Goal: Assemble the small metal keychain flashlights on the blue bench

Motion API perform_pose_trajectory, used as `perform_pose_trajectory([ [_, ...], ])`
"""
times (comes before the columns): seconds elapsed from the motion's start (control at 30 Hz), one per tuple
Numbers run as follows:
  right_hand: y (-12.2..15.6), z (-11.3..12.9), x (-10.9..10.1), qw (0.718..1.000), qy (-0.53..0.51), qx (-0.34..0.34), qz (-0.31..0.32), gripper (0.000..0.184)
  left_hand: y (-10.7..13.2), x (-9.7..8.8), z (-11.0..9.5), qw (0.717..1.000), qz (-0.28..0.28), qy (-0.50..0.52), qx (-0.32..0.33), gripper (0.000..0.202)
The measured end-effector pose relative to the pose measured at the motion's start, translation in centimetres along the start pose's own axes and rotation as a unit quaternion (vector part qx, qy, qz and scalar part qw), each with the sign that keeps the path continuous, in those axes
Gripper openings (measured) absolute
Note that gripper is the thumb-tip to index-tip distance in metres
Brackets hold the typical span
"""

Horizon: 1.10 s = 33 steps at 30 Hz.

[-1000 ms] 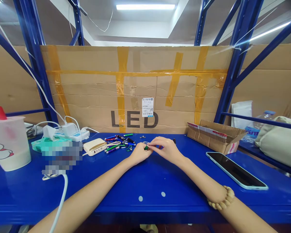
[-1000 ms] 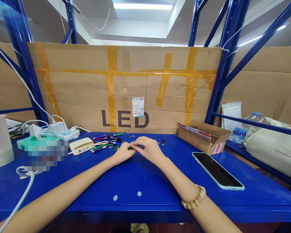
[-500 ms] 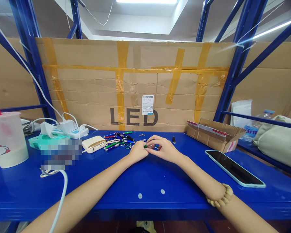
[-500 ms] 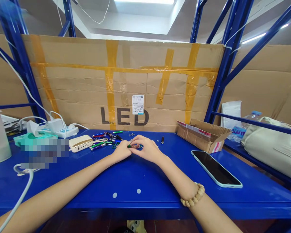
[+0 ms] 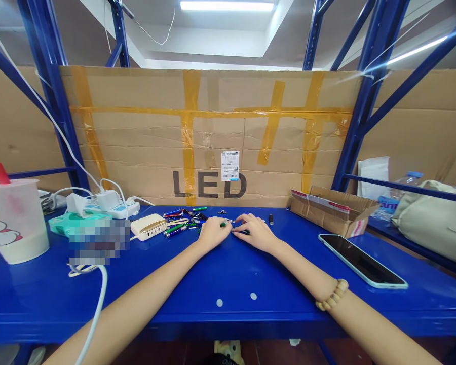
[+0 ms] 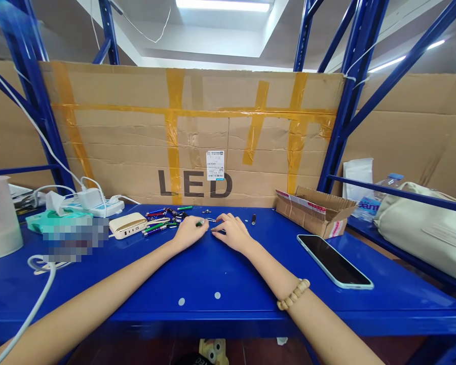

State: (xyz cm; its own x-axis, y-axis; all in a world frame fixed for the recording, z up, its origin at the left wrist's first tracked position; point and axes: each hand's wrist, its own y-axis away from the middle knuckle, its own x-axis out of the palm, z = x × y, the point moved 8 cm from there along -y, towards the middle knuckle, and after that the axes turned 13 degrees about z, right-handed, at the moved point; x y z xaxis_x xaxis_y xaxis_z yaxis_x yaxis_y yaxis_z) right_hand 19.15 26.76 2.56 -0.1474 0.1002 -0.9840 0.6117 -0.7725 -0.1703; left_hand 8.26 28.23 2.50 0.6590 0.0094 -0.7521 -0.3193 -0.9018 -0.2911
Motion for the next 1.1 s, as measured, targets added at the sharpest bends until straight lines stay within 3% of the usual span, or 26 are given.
perform_pose_trajectory([
  [0.1, -0.3, 0.0, -0.1, 1.000, 0.003, 0.020, 0.005, 0.013, 0.5, 1.7, -2.3, 0.987, 0.086, -0.112, 0.080, 0.030],
  [0.2, -0.3, -0.4, -0.2, 0.999, -0.007, 0.032, -0.006, 0.015, 0.8, 2.2, -2.8, 0.976, 0.113, -0.159, 0.093, 0.030],
  [0.67, -0.3, -1.2, 0.4, 0.998, -0.068, -0.009, -0.007, 0.015, 0.3, 1.2, -1.5, 0.979, 0.079, -0.180, 0.055, 0.028],
  [1.1, -0.3, -0.6, 0.4, 0.985, -0.132, -0.113, 0.004, 0.012, 0.3, 1.1, -1.3, 0.973, 0.079, -0.207, 0.059, 0.026],
])
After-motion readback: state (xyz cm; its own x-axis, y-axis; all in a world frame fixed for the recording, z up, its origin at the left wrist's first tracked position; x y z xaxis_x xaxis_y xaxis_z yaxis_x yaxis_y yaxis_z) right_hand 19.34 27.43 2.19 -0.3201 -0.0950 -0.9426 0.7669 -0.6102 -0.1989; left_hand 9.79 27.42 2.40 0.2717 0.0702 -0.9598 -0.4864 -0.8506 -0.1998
